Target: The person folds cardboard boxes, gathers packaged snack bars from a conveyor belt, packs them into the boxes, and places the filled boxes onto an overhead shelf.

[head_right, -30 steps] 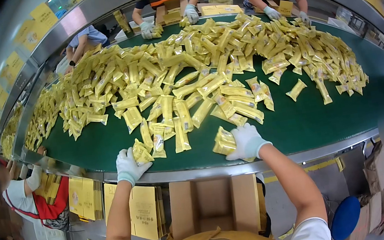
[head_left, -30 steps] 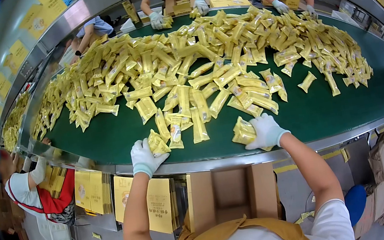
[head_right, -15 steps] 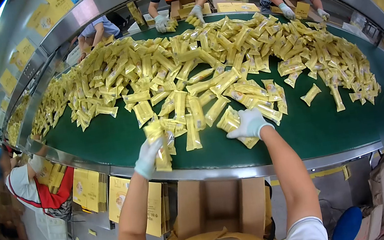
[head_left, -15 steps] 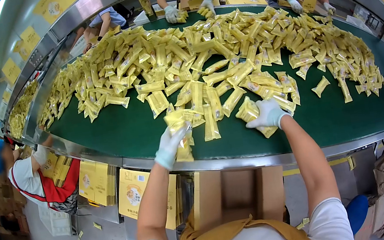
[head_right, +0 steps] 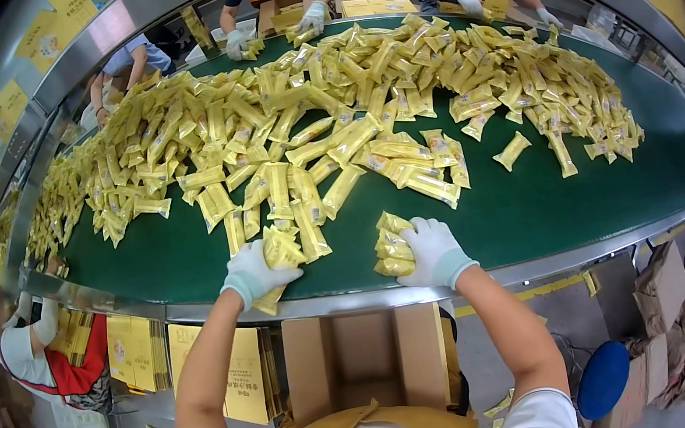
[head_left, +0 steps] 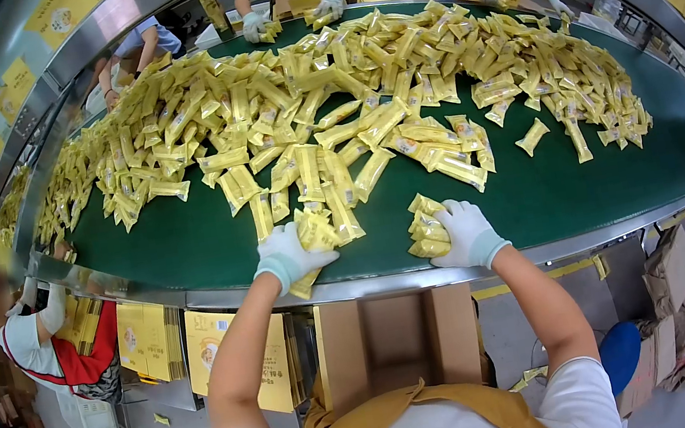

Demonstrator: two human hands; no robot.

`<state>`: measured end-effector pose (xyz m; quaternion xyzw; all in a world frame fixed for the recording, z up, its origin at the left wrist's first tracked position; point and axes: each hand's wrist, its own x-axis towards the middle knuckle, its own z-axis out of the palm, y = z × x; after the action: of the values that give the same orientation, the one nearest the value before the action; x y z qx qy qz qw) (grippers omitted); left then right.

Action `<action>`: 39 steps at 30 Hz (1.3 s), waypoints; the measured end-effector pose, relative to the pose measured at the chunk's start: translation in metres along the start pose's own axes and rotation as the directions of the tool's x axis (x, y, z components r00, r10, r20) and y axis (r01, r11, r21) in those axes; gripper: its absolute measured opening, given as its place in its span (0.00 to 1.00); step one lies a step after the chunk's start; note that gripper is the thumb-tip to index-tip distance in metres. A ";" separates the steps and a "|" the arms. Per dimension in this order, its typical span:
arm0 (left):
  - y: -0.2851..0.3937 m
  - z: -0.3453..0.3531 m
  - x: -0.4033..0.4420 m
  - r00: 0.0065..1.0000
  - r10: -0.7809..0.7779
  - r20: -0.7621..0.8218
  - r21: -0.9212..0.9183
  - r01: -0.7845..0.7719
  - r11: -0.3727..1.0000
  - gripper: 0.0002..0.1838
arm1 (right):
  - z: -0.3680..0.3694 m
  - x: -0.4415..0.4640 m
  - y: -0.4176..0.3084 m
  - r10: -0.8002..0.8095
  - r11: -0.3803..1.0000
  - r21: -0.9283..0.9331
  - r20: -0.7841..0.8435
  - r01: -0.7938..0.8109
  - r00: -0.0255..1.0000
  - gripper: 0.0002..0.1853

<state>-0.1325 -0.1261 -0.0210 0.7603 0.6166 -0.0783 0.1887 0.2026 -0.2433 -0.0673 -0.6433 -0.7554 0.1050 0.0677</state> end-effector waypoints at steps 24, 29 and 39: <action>-0.063 0.054 -0.020 0.800 0.135 -0.585 -0.248 -0.335 0.909 0.62 | -0.069 -0.081 -0.061 -0.060 -0.429 0.876 0.217 -0.221 0.974 0.38; -0.042 0.035 -0.074 0.959 0.134 -0.249 -0.914 -0.187 -0.359 0.38 | -0.080 -0.091 -0.132 -0.353 0.929 0.191 0.194 0.318 0.915 0.59; 0.037 0.050 -0.141 0.765 0.631 -0.126 -0.989 -0.145 -0.022 0.70 | 0.036 -0.073 -0.196 -0.234 0.899 -0.042 0.796 0.436 0.559 0.49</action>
<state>-0.1235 -0.2798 -0.0102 0.5519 0.2131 0.2637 0.7619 0.0188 -0.3477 -0.0516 -0.3811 -0.8255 0.2656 -0.3205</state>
